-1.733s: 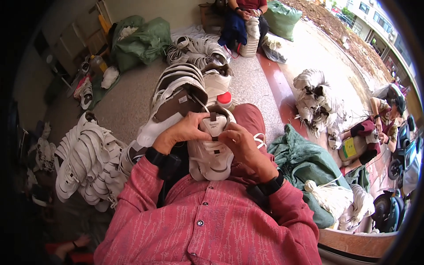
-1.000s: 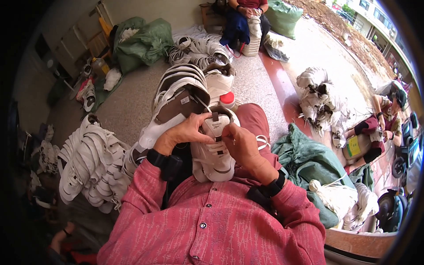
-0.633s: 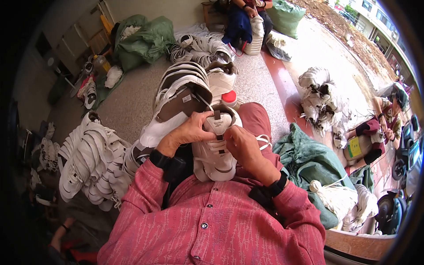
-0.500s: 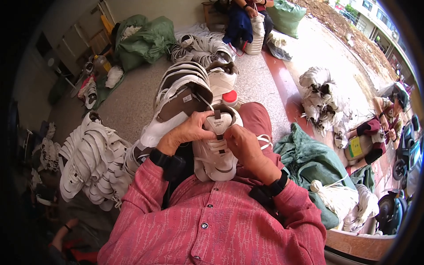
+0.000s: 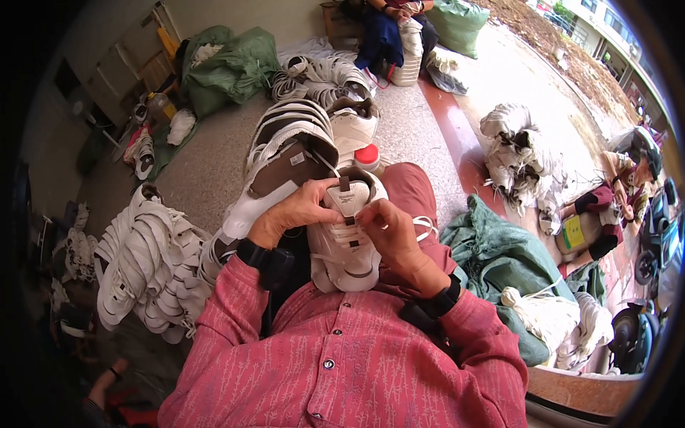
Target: Lacing white shoe uppers in a manufacturing environment.
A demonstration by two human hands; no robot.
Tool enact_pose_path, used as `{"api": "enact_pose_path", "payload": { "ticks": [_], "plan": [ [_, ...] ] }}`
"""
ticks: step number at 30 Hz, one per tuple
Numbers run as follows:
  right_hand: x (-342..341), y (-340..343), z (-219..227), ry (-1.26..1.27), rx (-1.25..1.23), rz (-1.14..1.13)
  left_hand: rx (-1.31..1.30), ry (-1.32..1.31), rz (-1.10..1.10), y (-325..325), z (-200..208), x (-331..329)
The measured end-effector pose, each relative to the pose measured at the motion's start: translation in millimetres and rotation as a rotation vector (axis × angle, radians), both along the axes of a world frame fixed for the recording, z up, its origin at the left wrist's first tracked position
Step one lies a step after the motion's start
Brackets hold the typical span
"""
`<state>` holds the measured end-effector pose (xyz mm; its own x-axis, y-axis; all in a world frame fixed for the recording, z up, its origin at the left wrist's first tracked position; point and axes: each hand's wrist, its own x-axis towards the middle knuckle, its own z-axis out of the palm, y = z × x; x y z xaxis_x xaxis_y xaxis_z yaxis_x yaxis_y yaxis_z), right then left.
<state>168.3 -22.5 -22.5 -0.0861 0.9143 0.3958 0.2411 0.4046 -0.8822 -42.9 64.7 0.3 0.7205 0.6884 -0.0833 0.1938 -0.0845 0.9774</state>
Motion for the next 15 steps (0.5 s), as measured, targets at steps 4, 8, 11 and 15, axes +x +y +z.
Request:
{"api": "enact_pose_path", "payload": {
  "ticks": [4,8,11,15],
  "plan": [
    [11.1,-2.3,17.8,-0.112,-0.071,0.109,-0.03,-0.007,0.023,0.6,-7.1,-2.9],
    [17.8,4.2,19.5,-0.217,0.047,0.165,-0.019,-0.027,0.014,0.5,-5.8,-2.6],
    [19.5,11.2,20.8,-0.346,0.209,0.229,-0.003,-0.028,0.004,-1.1,-0.1,-0.3],
    [18.3,18.1,19.9,-0.379,0.276,0.249,-0.012,-0.035,0.041,0.9,-7.1,-2.0]
  ]
}}
